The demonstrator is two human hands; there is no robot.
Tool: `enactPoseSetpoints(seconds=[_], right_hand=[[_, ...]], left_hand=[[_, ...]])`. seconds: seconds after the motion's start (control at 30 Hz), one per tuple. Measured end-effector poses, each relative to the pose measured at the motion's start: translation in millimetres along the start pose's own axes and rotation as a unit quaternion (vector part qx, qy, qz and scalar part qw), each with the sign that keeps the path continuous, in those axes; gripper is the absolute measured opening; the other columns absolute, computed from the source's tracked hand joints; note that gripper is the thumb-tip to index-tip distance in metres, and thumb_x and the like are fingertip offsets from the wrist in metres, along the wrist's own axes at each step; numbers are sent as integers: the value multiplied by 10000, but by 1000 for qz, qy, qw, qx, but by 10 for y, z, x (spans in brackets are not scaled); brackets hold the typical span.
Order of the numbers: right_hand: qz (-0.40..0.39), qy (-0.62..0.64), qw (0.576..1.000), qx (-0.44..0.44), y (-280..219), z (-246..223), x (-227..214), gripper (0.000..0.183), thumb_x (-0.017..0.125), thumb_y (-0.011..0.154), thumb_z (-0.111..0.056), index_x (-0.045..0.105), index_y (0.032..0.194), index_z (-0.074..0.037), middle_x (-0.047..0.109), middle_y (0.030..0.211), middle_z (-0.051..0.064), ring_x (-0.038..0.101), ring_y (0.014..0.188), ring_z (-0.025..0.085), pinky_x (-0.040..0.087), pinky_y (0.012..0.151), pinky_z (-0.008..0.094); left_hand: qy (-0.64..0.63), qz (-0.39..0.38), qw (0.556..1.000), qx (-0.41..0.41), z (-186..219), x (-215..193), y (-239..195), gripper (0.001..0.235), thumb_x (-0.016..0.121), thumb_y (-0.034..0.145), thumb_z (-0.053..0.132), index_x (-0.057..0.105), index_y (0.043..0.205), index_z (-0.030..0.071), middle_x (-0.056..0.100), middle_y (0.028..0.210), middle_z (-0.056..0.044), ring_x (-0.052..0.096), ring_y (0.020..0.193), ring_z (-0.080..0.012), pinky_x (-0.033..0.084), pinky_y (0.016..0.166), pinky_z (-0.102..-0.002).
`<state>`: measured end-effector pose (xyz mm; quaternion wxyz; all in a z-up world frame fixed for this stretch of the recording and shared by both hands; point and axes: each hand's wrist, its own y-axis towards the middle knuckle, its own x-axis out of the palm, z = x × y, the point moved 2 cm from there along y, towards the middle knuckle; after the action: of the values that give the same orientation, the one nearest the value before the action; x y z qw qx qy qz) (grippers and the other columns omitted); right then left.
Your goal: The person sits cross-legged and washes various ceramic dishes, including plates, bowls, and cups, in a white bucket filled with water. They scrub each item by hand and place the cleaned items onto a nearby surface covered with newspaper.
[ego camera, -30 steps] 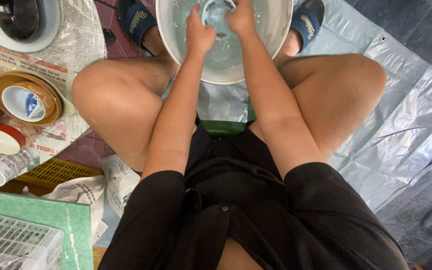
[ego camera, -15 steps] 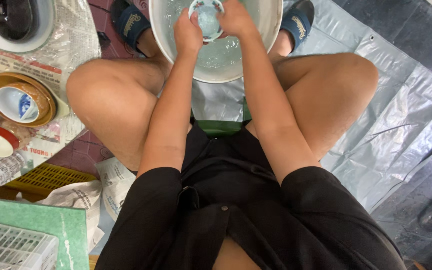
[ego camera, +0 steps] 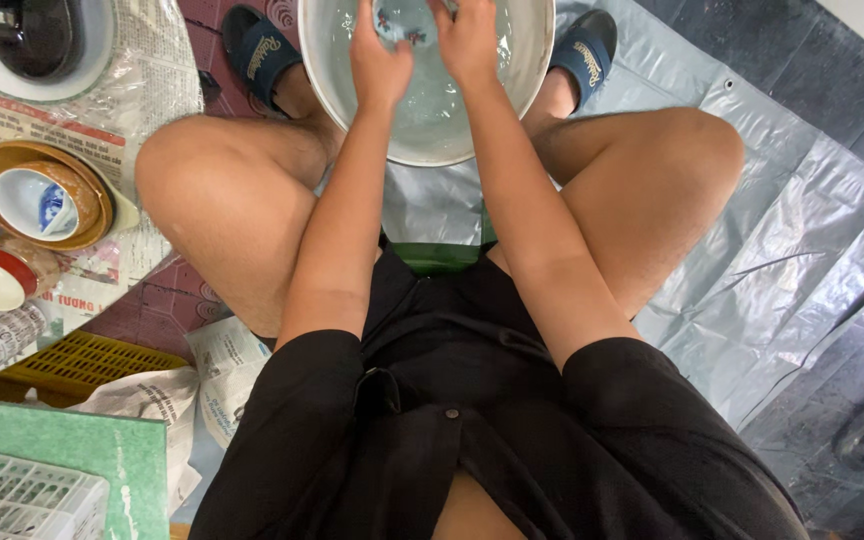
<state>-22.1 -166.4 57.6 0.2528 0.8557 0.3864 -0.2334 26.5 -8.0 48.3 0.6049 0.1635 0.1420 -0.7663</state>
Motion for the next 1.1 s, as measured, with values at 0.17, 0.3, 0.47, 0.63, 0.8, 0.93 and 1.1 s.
enactPoseSetpoints(seconds=[0.17,0.3,0.47,0.63,0.8,0.93,1.1], right_hand=[[71,5,997,-20,45,-126,-58,85,729,872,-44,671,831,2,631,703,217,584,596,399,451,569,455],[57,35,998,20,81,-216,-118,81,728,892,-48,672,898,10,670,765,222,602,658,412,487,592,437],[19,63,998,-23,3,-446,-259,216,691,912,-26,742,1119,-61,735,980,215,684,867,406,555,732,404],[-41,12,986,163,25,-516,-243,268,694,922,-88,754,1182,-118,746,944,206,689,760,420,541,762,413],[-87,81,993,29,20,-449,-264,288,700,856,-14,765,1127,-86,773,1014,184,759,949,376,582,843,400],[-36,43,998,22,11,-450,-211,277,716,851,-22,759,1123,-60,754,1006,204,697,949,432,567,819,413],[-65,8,994,85,49,-376,-225,162,757,875,-70,733,1024,-12,718,948,238,673,911,456,562,792,427]], left_hand=[[-2,-18,996,87,129,-31,-91,990,796,775,35,234,1588,-6,349,1618,-251,315,1536,-405,281,1284,-403],[-24,-10,993,113,202,-78,-117,993,820,804,59,222,1594,-14,322,1633,-254,291,1553,-406,253,1302,-413],[-73,-20,988,132,366,-183,-146,944,817,853,96,248,1600,-3,356,1629,-241,339,1553,-393,289,1296,-416],[-67,-14,987,143,475,-215,-124,865,800,891,148,303,1586,8,405,1604,-227,403,1526,-388,342,1284,-423],[-70,7,989,130,463,-213,-181,713,729,1018,278,358,1559,0,457,1573,-236,437,1500,-388,353,1263,-420],[-63,19,994,86,353,-138,-113,623,649,1055,317,409,1526,-12,505,1536,-237,483,1456,-383,384,1226,-401],[-56,25,995,75,241,-87,-105,589,564,1102,330,393,1544,-19,497,1544,-230,478,1463,-383,367,1241,-408]])
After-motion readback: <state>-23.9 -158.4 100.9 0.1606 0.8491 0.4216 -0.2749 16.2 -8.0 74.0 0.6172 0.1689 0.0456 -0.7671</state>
